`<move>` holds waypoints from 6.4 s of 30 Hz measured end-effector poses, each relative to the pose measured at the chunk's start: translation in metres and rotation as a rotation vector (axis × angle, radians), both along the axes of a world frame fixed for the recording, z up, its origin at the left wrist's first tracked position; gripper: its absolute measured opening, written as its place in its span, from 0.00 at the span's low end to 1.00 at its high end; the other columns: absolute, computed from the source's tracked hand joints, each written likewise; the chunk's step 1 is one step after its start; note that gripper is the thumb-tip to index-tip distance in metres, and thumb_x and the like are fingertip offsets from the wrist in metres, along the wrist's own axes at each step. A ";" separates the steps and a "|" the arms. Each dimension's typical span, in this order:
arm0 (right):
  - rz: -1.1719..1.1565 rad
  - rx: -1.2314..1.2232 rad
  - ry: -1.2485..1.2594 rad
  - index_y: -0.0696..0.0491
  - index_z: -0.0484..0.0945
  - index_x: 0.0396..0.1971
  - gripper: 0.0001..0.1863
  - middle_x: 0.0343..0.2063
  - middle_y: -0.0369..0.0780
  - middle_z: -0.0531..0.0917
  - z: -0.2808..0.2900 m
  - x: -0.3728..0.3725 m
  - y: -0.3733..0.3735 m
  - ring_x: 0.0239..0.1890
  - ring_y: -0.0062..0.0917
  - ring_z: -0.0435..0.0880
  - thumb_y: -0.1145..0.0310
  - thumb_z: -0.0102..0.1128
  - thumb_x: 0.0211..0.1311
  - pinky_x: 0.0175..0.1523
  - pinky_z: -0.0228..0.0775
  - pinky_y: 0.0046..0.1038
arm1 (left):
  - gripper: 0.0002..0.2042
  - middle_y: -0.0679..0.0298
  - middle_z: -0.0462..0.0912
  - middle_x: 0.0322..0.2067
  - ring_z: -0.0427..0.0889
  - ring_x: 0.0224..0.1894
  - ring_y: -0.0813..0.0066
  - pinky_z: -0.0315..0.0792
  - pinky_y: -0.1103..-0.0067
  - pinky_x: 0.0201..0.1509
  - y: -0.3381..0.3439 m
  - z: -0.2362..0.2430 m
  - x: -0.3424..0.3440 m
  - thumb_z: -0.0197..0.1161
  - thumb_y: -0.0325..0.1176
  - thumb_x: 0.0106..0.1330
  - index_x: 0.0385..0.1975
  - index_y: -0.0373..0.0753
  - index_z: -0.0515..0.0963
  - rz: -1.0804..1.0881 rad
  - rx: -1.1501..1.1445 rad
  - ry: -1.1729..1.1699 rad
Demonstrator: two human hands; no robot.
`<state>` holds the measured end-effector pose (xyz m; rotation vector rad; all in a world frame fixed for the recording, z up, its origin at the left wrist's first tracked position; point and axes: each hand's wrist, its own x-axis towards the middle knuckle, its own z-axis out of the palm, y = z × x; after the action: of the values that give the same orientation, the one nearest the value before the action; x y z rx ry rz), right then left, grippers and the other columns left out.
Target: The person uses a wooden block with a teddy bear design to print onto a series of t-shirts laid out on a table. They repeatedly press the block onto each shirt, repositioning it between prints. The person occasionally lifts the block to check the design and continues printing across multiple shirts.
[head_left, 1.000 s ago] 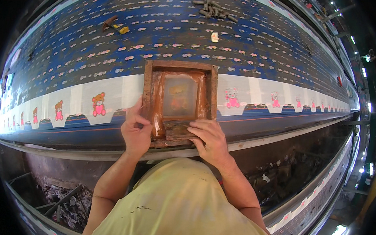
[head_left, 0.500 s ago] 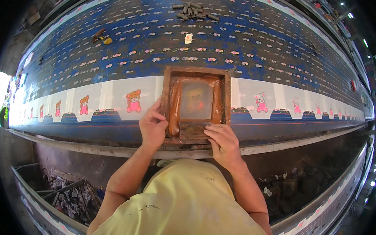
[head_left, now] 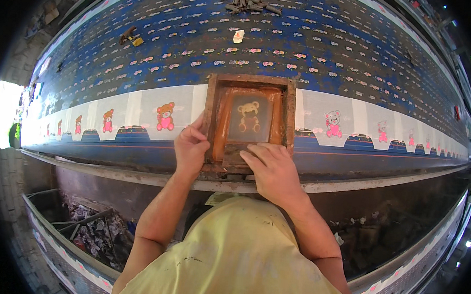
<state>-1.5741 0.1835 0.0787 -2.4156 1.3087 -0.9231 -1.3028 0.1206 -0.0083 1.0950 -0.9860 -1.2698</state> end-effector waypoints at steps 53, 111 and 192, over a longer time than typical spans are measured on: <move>-0.124 0.060 -0.137 0.54 0.93 0.53 0.24 0.56 0.43 0.92 -0.003 -0.053 0.018 0.61 0.43 0.90 0.80 0.83 0.53 0.64 0.80 0.45 | 0.13 0.38 0.77 0.80 0.73 0.85 0.49 0.66 0.60 0.87 0.008 0.005 -0.048 0.66 0.08 0.61 0.34 0.37 0.78 -0.021 -0.341 -0.153; -0.041 0.180 0.197 0.48 0.91 0.63 0.30 0.57 0.43 0.90 0.000 -0.272 -0.064 0.62 0.44 0.85 0.85 0.64 0.61 0.72 0.75 0.48 | 0.19 0.38 0.67 0.85 0.65 0.89 0.51 0.62 0.62 0.90 0.029 -0.013 -0.272 0.63 0.09 0.66 0.55 0.33 0.84 -0.047 -0.038 0.087; -0.047 0.236 0.204 0.53 0.91 0.62 0.31 0.55 0.49 0.92 0.013 -0.533 -0.098 0.62 0.51 0.87 0.90 0.58 0.62 0.71 0.79 0.47 | 0.12 0.39 0.77 0.80 0.79 0.79 0.44 0.61 0.57 0.88 0.048 -0.021 -0.529 0.69 0.12 0.59 0.30 0.40 0.79 -0.002 -0.237 -0.441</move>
<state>-2.1070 0.0853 0.0915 -2.3496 1.4577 -0.5084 -1.8322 0.1682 -0.0290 1.2097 -1.4276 -0.8971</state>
